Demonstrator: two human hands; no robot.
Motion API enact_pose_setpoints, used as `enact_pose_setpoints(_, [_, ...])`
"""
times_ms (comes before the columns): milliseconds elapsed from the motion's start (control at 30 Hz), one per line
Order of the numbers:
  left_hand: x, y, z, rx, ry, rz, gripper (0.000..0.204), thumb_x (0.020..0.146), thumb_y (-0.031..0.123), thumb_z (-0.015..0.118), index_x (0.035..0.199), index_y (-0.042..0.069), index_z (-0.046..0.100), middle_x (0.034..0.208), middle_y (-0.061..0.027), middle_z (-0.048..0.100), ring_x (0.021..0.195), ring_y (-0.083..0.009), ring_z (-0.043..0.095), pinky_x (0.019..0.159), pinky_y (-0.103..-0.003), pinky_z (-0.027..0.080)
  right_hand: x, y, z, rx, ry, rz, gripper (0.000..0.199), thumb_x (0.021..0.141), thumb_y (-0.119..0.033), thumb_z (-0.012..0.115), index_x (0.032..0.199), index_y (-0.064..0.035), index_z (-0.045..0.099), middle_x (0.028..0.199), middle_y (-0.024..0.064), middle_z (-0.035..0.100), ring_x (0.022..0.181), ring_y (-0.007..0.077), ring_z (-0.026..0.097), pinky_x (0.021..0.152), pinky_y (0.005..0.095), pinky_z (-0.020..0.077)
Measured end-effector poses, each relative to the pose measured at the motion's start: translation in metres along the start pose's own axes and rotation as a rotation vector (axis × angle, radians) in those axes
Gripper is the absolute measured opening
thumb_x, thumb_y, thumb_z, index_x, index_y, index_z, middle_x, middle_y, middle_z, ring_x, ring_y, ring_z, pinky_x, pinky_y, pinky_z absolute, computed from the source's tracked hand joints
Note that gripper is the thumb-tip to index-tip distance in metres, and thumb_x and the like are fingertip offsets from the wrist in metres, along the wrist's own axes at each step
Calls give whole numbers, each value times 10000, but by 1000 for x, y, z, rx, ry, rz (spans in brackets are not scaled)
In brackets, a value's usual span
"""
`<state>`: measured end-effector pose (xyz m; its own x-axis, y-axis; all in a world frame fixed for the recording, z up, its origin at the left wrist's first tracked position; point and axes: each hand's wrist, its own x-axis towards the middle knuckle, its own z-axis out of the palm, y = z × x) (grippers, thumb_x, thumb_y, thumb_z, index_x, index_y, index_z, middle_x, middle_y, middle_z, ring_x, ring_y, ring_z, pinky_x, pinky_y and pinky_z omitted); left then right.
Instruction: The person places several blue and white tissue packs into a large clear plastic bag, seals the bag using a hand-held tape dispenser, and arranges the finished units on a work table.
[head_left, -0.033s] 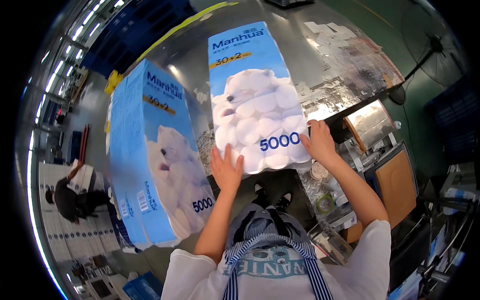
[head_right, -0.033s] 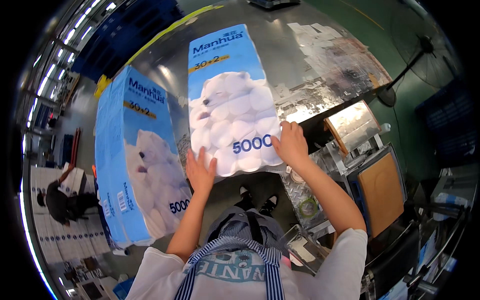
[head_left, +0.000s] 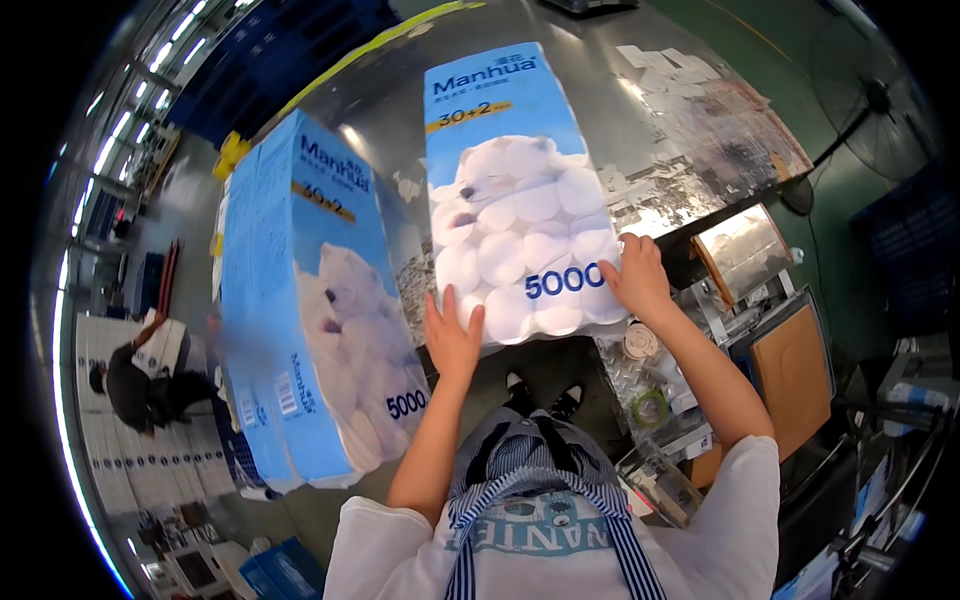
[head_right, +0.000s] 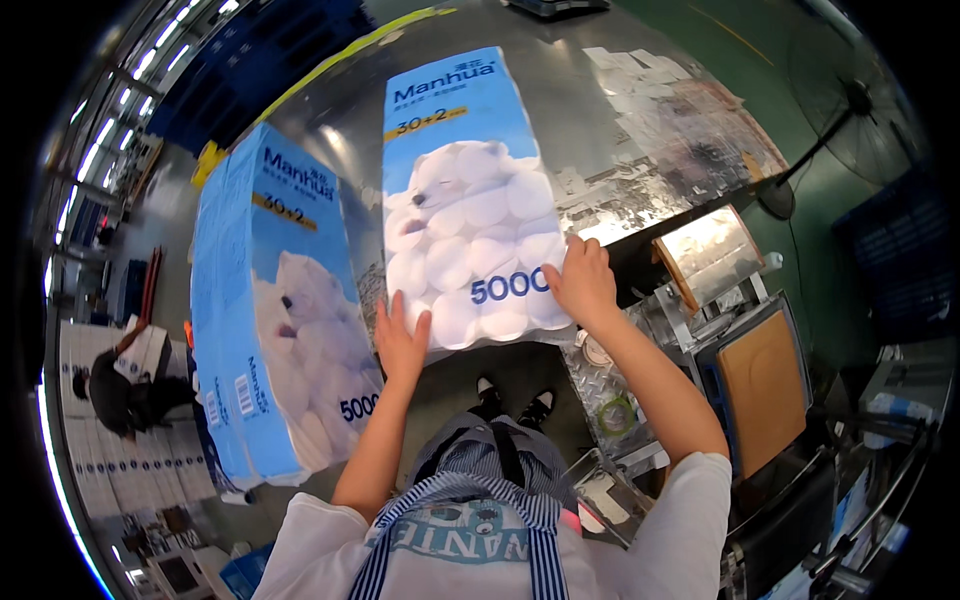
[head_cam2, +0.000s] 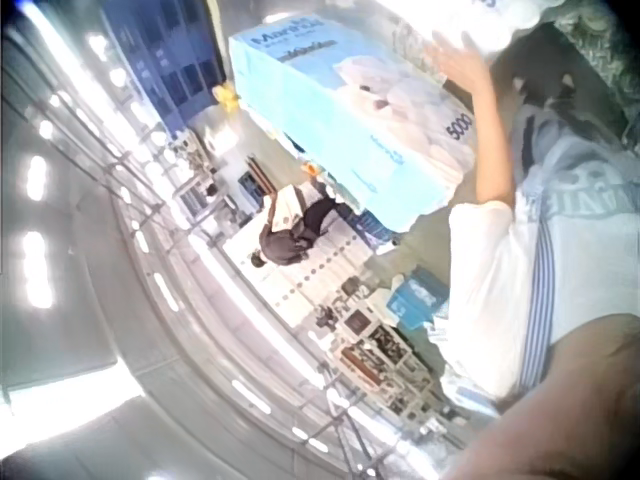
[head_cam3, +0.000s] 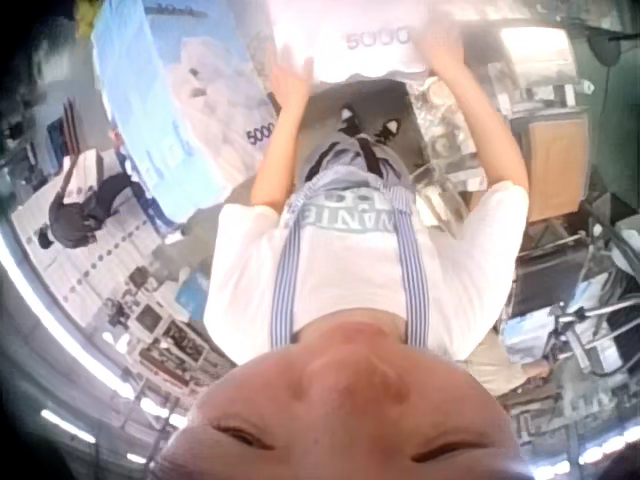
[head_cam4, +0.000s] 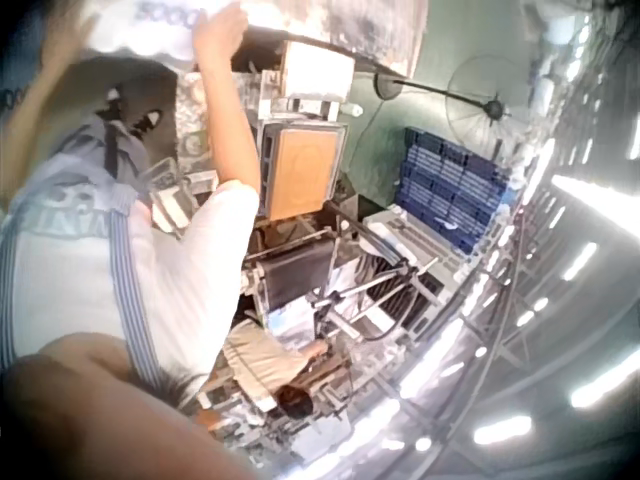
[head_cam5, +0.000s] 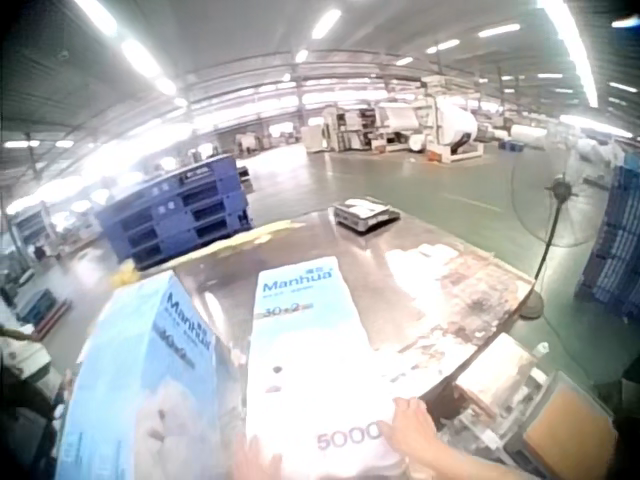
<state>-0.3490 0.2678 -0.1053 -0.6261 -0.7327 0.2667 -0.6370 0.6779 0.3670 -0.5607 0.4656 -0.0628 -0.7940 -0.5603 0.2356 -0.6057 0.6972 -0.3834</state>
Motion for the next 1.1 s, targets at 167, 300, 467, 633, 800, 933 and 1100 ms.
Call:
enact_pose_setpoints(167, [8, -7, 0, -321, -130, -347, 578, 760, 485, 592, 1073, 1, 538, 897, -242, 614, 866, -401, 583, 760, -445, 446, 21, -4, 46, 229, -235, 341, 604, 827, -412, 546, 1140, 71, 362, 953, 257, 593, 916, 382, 580, 778, 434, 455])
enact_pose_setpoints(300, [-3, -12, 0, -232, -49, -327, 494, 782, 477, 566, 866, -9, 535, 807, -240, 606, 781, -410, 579, 682, -469, 440, 15, -18, 47, 127, -258, 420, 659, 846, -505, 472, 1132, 73, 335, 894, 268, 608, 859, 407, 596, 734, 451, 467])
enact_pose_setpoints(467, [-22, -18, -9, -233, -87, -289, 455, 817, 440, 536, 854, -13, 523, 787, -243, 600, 763, -405, 579, 666, -467, 443, -1, -28, 41, 20, -247, 409, 644, 838, -515, 484, 1046, 84, 373, 842, 277, 609, 823, 416, 598, 708, 458, 472])
enact_pose_setpoints(633, [-82, -25, -32, -303, -155, -221, 372, 809, 365, 567, 875, 2, 517, 844, -216, 592, 776, -386, 572, 668, -459, 448, -52, -21, 26, -23, -299, 375, 656, 822, -527, 503, 998, 92, 375, 839, 293, 598, 818, 428, 591, 710, 466, 466])
enact_pose_setpoints(800, [-141, -57, -51, -521, -280, -239, 334, 837, 337, 532, 918, 14, 557, 855, -190, 596, 806, -373, 571, 689, -429, 446, -99, -5, 7, 17, -426, 317, 661, 806, -522, 536, 1000, 88, 372, 871, 307, 588, 836, 435, 583, 715, 464, 463])
enact_pose_setpoints(933, [-184, -123, 32, -785, -407, -558, 420, 907, 380, 412, 885, -5, 578, 845, -190, 606, 816, -349, 582, 706, -402, 444, -82, 5, 15, 105, -508, 231, 620, 808, -520, 540, 940, 81, 465, 888, 296, 587, 874, 413, 580, 731, 441, 457])
enact_pose_setpoints(1100, [-168, -104, 30, -1513, -613, -1130, 603, 904, 535, 333, 1173, 34, 533, 1147, -145, 564, 1054, -251, 538, 903, -343, 413, 4, -3, 66, 609, -428, 436, 464, 906, -388, 453, 1118, 19, 517, 1012, 110, 584, 893, 157, 526, 769, 290, 435])
